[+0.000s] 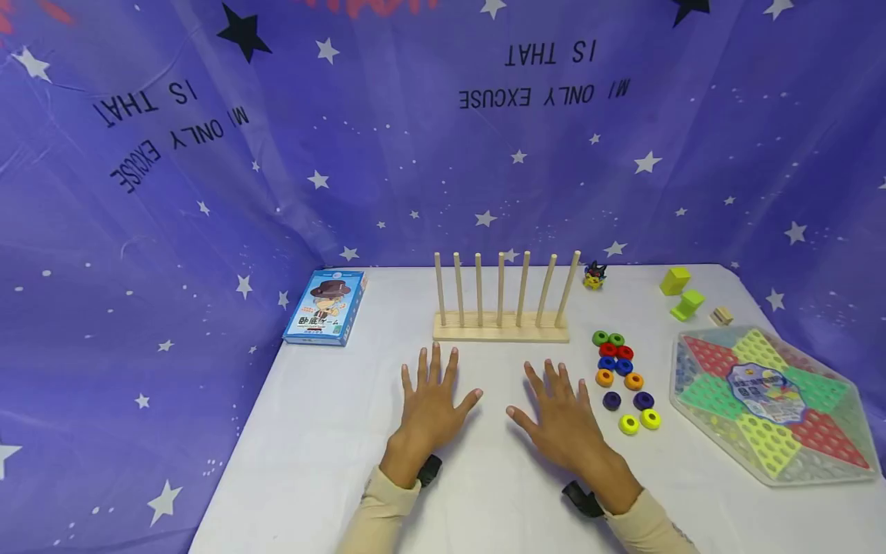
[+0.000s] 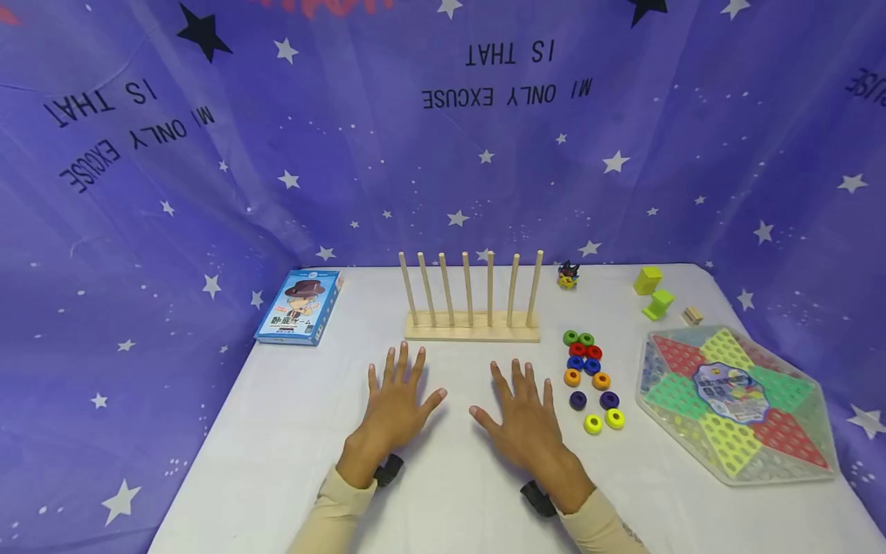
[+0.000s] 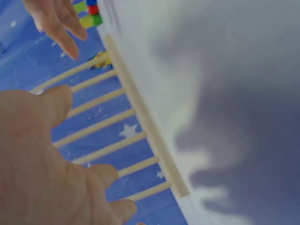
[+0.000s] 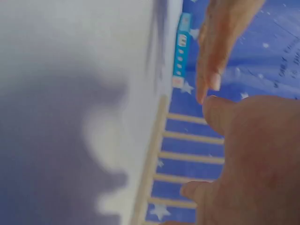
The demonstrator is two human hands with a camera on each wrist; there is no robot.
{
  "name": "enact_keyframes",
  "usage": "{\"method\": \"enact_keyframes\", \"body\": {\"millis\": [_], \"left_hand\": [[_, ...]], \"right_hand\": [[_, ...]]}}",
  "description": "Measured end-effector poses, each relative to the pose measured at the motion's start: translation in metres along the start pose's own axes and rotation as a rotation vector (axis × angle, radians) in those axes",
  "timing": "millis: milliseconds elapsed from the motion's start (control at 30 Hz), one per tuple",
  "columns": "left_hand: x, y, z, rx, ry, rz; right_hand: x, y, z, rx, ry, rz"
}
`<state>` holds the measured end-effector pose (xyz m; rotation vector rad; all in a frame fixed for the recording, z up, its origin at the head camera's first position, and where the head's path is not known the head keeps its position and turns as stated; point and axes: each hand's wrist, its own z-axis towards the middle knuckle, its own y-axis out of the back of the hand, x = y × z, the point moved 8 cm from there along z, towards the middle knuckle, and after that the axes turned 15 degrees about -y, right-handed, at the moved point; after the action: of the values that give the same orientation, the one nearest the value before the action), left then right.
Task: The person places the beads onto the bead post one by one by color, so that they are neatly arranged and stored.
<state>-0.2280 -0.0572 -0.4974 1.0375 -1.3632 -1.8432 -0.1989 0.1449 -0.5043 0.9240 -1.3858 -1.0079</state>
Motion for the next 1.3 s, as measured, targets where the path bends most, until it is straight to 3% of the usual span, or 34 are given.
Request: {"method": "enact_keyframes", "body": {"millis": [133, 267, 367, 467, 567, 633, 800, 967, 1100, 1300], "left_hand": [[0.026, 0.022, 0.019, -0.062, 0.055, -0.174], [0.077, 0.043, 0.047, -0.272, 0.157, -0.371], [0.113, 0.034, 0.063, -0.351, 0.201, -0.517], [0.132, 0.004, 0.07, -0.287, 0.227, -0.623], [0.138, -0.02, 0.07, -0.216, 0.231, -0.621], [0.138, -0.026, 0.069, -0.212, 0.22, -0.586], [0.136, -0.025, 0.072, -0.248, 0.194, -0.502], [0.13, -0.023, 0.08, -0.215, 0.153, -0.468], [0.126, -0.019, 0.084, -0.208, 0.109, -0.488], [0.126, -0.019, 0.088, -0.196, 0.118, -0.554]], "right_hand": [[-0.027, 0.042, 0.009, 0.0, -0.059, 0.212], [-0.084, 0.083, 0.012, -0.053, -0.194, 0.428], [-0.133, 0.082, 0.004, -0.018, -0.334, 0.448], [-0.172, 0.055, -0.011, 0.107, -0.461, 0.441], [-0.195, 0.027, -0.022, 0.222, -0.538, 0.444], [-0.201, 0.017, -0.025, 0.245, -0.545, 0.456], [-0.198, 0.013, -0.022, 0.229, -0.543, 0.489], [-0.199, 0.013, -0.025, 0.255, -0.616, 0.487], [-0.202, 0.013, -0.027, 0.264, -0.633, 0.48], [-0.205, 0.017, -0.03, 0.243, -0.645, 0.428]]}}
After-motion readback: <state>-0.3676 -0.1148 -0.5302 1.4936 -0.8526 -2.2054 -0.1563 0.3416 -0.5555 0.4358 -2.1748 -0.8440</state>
